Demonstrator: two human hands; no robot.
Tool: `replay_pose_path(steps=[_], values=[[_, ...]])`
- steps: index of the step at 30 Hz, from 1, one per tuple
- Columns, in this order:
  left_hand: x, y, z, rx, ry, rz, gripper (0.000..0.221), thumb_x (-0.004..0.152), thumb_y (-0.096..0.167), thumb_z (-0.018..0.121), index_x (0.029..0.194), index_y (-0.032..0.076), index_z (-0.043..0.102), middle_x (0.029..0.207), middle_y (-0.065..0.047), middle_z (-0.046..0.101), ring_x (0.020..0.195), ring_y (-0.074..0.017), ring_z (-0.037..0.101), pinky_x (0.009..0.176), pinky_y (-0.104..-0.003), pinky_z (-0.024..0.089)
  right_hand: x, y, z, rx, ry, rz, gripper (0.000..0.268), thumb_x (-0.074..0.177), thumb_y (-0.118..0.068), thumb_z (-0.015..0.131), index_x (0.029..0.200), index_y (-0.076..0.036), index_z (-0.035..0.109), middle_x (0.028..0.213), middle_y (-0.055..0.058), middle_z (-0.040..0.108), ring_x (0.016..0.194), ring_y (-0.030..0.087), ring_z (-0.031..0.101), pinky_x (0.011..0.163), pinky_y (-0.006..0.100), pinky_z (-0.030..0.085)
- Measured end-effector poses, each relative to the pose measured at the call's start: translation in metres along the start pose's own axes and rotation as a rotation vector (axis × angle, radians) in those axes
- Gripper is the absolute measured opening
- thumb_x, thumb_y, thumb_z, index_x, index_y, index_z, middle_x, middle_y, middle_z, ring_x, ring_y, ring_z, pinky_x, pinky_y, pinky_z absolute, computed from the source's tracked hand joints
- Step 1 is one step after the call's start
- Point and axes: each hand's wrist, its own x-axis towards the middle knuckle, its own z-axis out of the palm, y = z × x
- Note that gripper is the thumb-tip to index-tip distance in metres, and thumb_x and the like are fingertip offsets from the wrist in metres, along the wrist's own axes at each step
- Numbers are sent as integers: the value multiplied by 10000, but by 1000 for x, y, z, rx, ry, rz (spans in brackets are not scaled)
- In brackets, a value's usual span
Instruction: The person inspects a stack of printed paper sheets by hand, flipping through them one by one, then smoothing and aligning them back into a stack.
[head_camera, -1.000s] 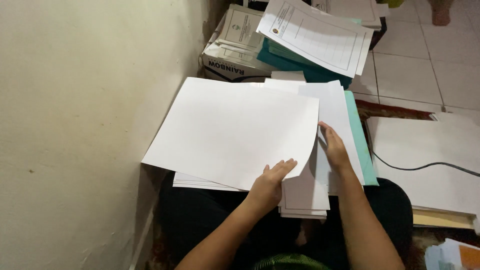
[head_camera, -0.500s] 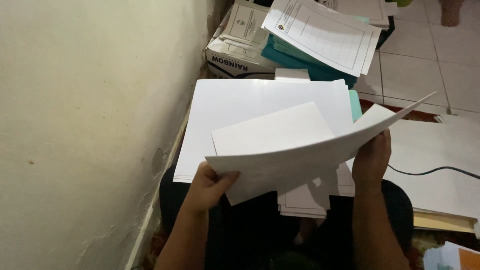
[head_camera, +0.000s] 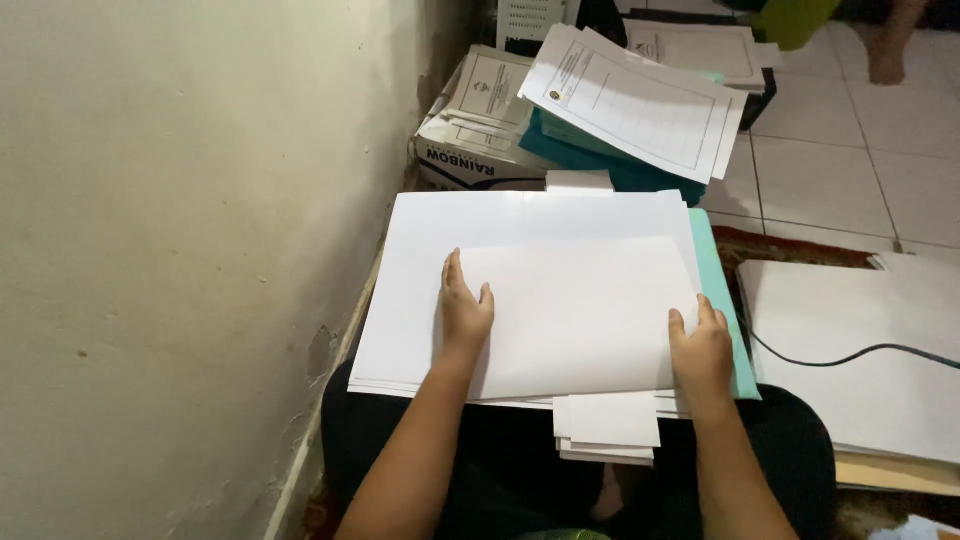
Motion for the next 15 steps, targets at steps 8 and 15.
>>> replay_pose_path(steps=[8,15], values=[[-36,33,19,611,-410,188,743,966,593,488,1541,129,410,1631,-272,247,1540,-447,115,1165,-697,1,-31,-22,32,-493,15,-290,502,1013,-423,488,1407,-118,548,1448,176,475,1356,384,420,1028,544,350],[-33,38,57,706,-468,109,632,998,375,353,1598,181,311,1657,-277,160,1552,-443,69,1143,-728,-14,-25,-63,74,-451,-410,-636,501,993,-481,399,1420,-221,368,1524,95,358,1472,307,316,1185,462,245]])
